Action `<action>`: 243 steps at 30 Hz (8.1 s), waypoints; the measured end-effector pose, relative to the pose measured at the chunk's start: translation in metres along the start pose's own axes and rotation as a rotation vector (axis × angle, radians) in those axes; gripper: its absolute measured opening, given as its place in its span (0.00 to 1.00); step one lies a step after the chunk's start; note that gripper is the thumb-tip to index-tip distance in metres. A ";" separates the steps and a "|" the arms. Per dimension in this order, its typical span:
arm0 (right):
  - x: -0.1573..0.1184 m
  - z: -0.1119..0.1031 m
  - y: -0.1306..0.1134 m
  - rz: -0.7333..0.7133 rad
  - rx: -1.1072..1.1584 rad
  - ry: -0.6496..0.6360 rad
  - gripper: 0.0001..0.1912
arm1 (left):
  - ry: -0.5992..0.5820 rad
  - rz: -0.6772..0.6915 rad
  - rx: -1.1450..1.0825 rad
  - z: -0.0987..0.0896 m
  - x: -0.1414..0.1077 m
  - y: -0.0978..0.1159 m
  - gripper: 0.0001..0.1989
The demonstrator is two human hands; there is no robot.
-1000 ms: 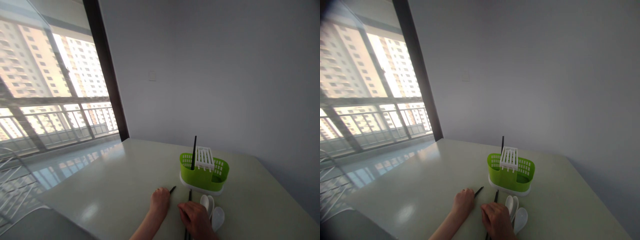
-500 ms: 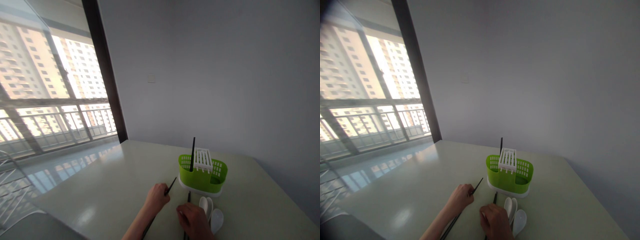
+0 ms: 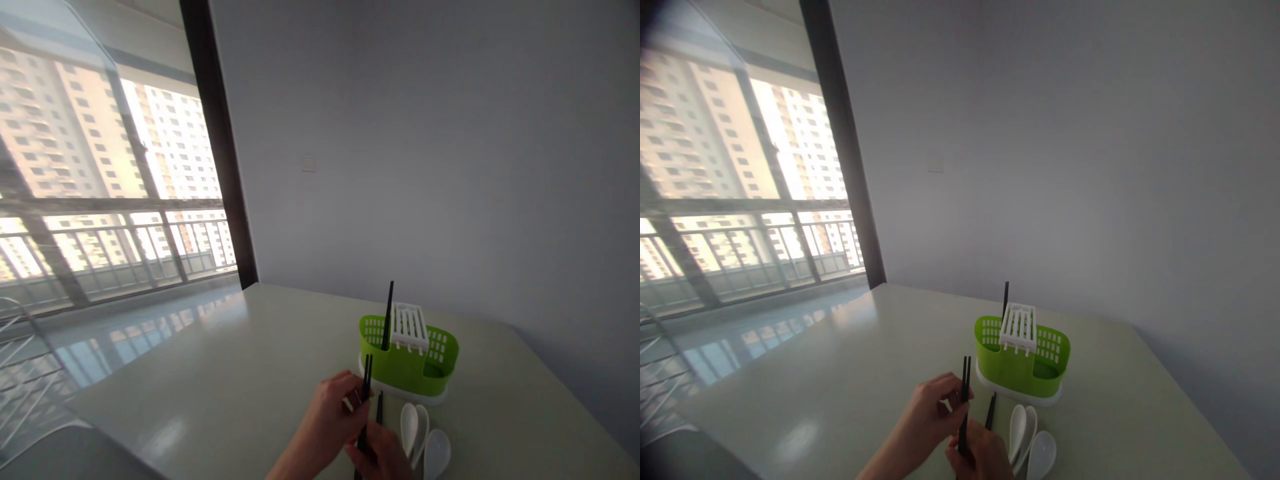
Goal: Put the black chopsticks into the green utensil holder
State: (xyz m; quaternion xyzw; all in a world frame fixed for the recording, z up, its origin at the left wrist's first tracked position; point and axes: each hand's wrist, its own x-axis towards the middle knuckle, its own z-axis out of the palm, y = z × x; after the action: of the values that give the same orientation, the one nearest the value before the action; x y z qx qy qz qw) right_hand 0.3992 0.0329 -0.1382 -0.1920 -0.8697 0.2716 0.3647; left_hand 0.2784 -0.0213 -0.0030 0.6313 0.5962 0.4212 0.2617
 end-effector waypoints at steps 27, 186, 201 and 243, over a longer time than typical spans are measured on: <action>0.004 -0.006 0.004 -0.021 0.057 -0.041 0.09 | -0.196 0.063 0.124 -0.038 0.006 0.011 0.07; 0.008 -0.018 0.001 -0.076 -0.372 0.173 0.11 | 0.423 0.166 0.105 0.000 0.148 -0.034 0.12; 0.005 -0.017 -0.012 -0.278 -0.430 0.287 0.16 | -0.258 -0.100 0.213 0.099 0.065 -0.103 0.13; 0.002 -0.013 0.005 0.153 -0.128 0.197 0.14 | 0.386 0.572 0.742 0.005 0.003 -0.037 0.06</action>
State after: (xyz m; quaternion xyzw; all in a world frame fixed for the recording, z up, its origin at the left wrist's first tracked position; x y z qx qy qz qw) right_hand 0.4077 0.0424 -0.1325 -0.3062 -0.8282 0.2223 0.4135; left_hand 0.2629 -0.0124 -0.0357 0.7304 0.5465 0.3450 -0.2211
